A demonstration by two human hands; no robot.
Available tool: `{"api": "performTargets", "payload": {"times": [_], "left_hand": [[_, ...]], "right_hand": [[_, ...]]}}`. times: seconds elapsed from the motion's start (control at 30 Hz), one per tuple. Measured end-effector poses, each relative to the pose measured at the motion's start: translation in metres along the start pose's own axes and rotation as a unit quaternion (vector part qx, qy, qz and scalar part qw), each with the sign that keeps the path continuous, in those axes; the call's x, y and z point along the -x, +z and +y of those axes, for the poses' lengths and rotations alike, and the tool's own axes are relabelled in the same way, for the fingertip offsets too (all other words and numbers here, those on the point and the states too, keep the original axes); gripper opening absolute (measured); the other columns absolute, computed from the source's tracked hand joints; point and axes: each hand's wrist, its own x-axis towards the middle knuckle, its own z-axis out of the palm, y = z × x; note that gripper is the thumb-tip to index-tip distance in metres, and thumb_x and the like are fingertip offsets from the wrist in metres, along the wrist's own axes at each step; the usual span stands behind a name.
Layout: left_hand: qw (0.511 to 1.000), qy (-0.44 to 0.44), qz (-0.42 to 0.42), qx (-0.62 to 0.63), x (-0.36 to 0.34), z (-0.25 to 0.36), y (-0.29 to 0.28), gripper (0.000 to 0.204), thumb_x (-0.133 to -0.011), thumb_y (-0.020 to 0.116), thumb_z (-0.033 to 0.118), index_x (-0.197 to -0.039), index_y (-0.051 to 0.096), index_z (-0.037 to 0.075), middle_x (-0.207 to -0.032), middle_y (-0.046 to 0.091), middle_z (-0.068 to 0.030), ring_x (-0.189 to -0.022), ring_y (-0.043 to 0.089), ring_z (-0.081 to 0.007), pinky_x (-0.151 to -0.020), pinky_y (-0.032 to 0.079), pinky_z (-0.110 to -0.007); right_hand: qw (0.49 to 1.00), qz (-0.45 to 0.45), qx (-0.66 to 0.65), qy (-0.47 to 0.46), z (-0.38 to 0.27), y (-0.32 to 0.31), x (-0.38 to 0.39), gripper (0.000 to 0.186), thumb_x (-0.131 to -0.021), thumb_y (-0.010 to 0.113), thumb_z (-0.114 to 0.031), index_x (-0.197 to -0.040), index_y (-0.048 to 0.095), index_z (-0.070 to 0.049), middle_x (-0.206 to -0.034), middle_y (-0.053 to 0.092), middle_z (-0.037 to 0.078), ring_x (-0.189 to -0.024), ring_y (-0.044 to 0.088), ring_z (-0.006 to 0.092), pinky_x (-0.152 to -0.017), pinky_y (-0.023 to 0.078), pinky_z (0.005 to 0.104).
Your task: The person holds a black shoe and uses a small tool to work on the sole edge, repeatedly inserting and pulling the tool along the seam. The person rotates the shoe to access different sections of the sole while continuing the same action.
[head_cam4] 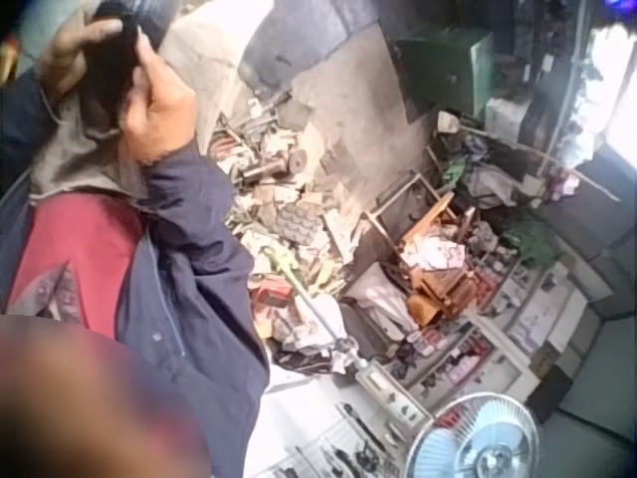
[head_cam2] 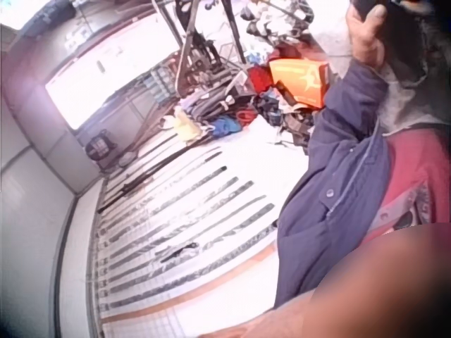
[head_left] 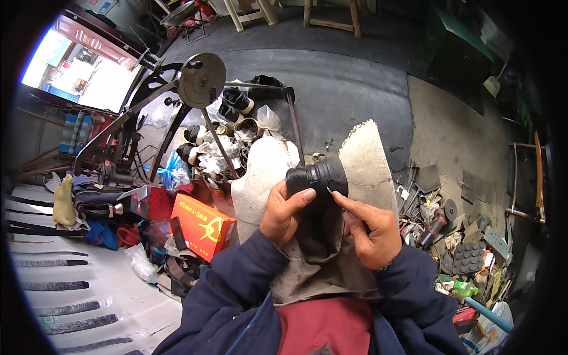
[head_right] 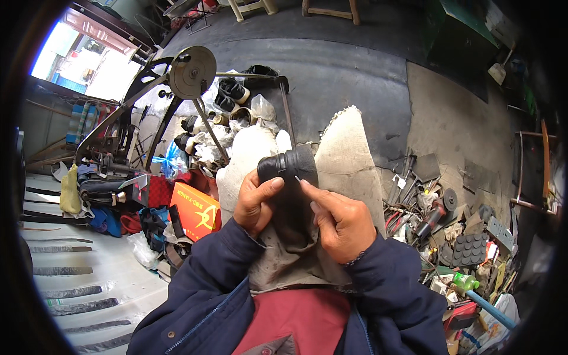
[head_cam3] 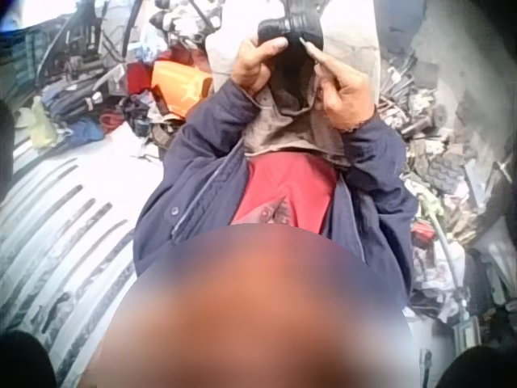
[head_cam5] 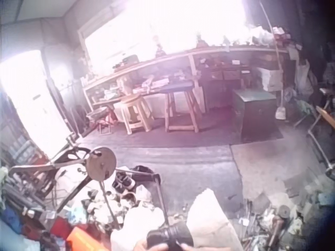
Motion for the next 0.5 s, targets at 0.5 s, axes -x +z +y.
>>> {"api": "performTargets", "payload": {"times": [0.5], "left_hand": [[1.000,-0.012,-0.019,-0.020,0.002,0.007,0.004,0.039,-0.089,0.079,0.003,-0.125,0.066,-0.001,-0.118,0.073,-0.0060,-0.108,0.068,-0.0143,-0.100,0.053,-0.031]], "right_hand": [[0.970,-0.156,0.182,-0.027,-0.033,-0.040,-0.031,0.045,-0.094,0.059,0.005,-0.137,0.067,-0.008,-0.077,0.065,0.017,-0.067,0.064,0.0282,-0.065,0.052,0.0360]]}}
